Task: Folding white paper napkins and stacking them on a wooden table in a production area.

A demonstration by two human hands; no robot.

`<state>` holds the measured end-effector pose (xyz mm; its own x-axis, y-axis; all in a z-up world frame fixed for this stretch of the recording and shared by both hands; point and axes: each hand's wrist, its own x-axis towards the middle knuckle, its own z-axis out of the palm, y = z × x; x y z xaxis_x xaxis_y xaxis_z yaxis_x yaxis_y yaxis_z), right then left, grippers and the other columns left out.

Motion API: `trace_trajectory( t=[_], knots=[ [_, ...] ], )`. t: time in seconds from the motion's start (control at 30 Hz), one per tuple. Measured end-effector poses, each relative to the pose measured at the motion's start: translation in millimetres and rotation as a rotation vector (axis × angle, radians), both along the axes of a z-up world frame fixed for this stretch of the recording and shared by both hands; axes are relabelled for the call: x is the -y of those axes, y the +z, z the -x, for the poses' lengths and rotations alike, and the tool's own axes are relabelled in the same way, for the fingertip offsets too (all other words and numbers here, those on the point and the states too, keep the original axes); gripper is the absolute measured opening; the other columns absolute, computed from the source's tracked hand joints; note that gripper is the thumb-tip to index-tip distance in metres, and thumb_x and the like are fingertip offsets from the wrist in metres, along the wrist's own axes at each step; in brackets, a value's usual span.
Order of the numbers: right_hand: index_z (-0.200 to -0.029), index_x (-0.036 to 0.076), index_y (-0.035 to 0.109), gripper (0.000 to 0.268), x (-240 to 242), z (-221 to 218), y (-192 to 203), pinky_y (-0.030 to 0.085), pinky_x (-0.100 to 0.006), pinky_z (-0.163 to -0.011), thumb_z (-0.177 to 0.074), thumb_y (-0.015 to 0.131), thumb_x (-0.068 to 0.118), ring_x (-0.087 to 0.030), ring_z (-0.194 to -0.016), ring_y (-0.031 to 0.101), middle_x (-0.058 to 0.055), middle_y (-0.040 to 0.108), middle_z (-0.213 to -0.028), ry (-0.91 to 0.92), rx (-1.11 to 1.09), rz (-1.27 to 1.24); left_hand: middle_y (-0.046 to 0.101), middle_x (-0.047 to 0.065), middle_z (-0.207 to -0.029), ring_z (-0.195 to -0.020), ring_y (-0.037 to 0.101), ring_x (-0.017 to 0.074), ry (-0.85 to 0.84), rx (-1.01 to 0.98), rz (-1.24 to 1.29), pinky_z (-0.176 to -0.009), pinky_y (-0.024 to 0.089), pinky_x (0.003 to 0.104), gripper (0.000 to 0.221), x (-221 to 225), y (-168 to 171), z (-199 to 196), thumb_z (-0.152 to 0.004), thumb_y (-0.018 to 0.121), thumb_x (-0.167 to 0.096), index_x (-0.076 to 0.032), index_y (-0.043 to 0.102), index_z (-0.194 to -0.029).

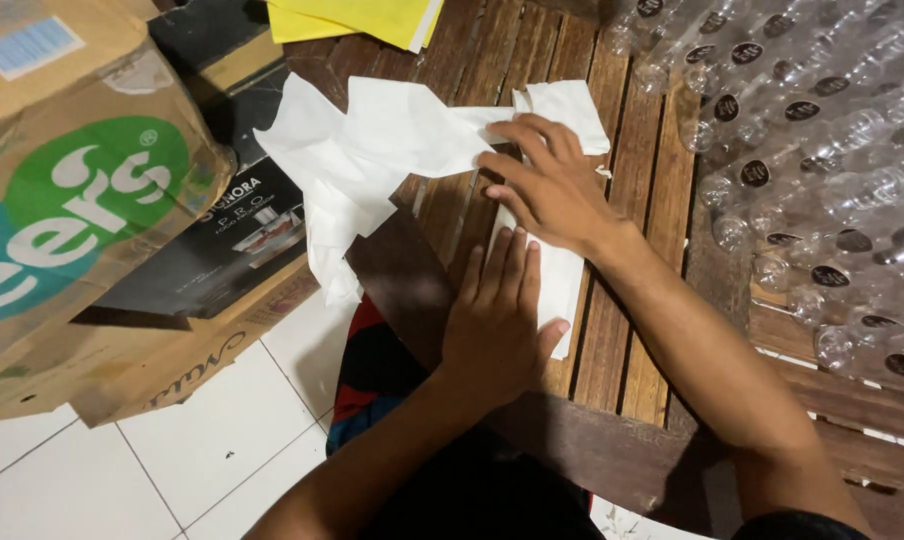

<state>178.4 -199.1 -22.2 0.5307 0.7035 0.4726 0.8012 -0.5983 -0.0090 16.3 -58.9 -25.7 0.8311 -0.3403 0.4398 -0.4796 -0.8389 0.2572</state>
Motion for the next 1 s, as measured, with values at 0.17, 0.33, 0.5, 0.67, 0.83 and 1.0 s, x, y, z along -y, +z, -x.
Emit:
trace_trajectory(
  t=[0.17, 0.33, 0.5, 0.67, 0.83, 1.0],
  knots=[
    [-0.131, 0.014, 0.063, 0.053, -2, 6, 8, 0.031, -0.059, -0.112, -0.11, 0.029, 0.049, -0.04, -0.139, 0.033, -0.015, 0.045, -0.15, -0.065, -0.035, 0.01, 0.039, 0.028, -0.159, -0.15, 0.037, 0.0393, -0.016, -0.031, 0.017, -0.124, 0.027, 0.054, 0.1, -1, 0, 5, -0.078, 0.077, -0.05, 0.005, 0.039, -0.151],
    [-0.135, 0.011, 0.06, 0.062, -2, 6, 7, 0.028, -0.061, -0.113, -0.108, 0.024, 0.055, -0.04, -0.141, 0.03, -0.016, 0.042, -0.151, -0.113, -0.087, 0.001, 0.034, 0.026, -0.162, -0.152, 0.033, 0.0411, -0.061, 0.021, -0.005, -0.125, 0.025, 0.057, 0.088, -10, 2, 27, -0.093, 0.053, -0.059, 0.003, 0.038, -0.154],
    [-0.133, 0.008, 0.058, 0.049, -1, 6, 10, 0.033, -0.056, -0.11, -0.11, 0.037, 0.047, -0.041, -0.134, 0.038, -0.019, 0.046, -0.145, -0.1, -0.034, -0.099, 0.04, 0.029, -0.159, -0.15, 0.036, 0.0442, -0.119, 0.003, 0.037, -0.123, 0.027, 0.057, 0.077, -23, 16, 62, -0.105, 0.023, -0.052, 0.008, 0.043, -0.15],
    [-0.128, 0.005, 0.062, 0.047, 0, 4, 20, 0.032, -0.055, -0.105, -0.111, 0.039, 0.042, -0.037, -0.128, 0.041, -0.019, 0.05, -0.138, -0.088, -0.029, -0.183, 0.045, 0.026, -0.152, -0.148, 0.035, 0.0463, -0.187, -0.14, 0.118, -0.113, 0.023, 0.066, 0.067, -49, 25, 74, -0.081, 0.063, -0.042, 0.001, 0.052, -0.131],
    [-0.115, 0.01, 0.064, 0.018, -14, 19, 38, 0.037, -0.048, -0.096, -0.1, 0.073, 0.013, -0.037, -0.112, 0.049, -0.012, 0.057, -0.122, -0.1, -0.046, -0.369, 0.065, 0.02, -0.115, -0.109, 0.063, 0.0436, 0.08, 0.136, 0.472, -0.094, 0.047, 0.055, 0.047, -135, -18, -3, -0.094, 0.052, -0.036, -0.003, 0.063, -0.127],
    [-0.09, 0.018, 0.072, 0.011, -84, 32, 21, 0.053, -0.04, -0.079, -0.086, 0.078, 0.01, -0.029, -0.081, 0.067, -0.004, 0.07, -0.085, 0.174, -0.193, -0.417, 0.045, 0.032, -0.147, -0.14, 0.044, 0.0426, 0.474, -0.317, 1.398, -0.117, 0.034, 0.05, 0.062, -190, -109, -60, -0.102, 0.065, -0.026, 0.007, 0.037, -0.146]
  ],
)
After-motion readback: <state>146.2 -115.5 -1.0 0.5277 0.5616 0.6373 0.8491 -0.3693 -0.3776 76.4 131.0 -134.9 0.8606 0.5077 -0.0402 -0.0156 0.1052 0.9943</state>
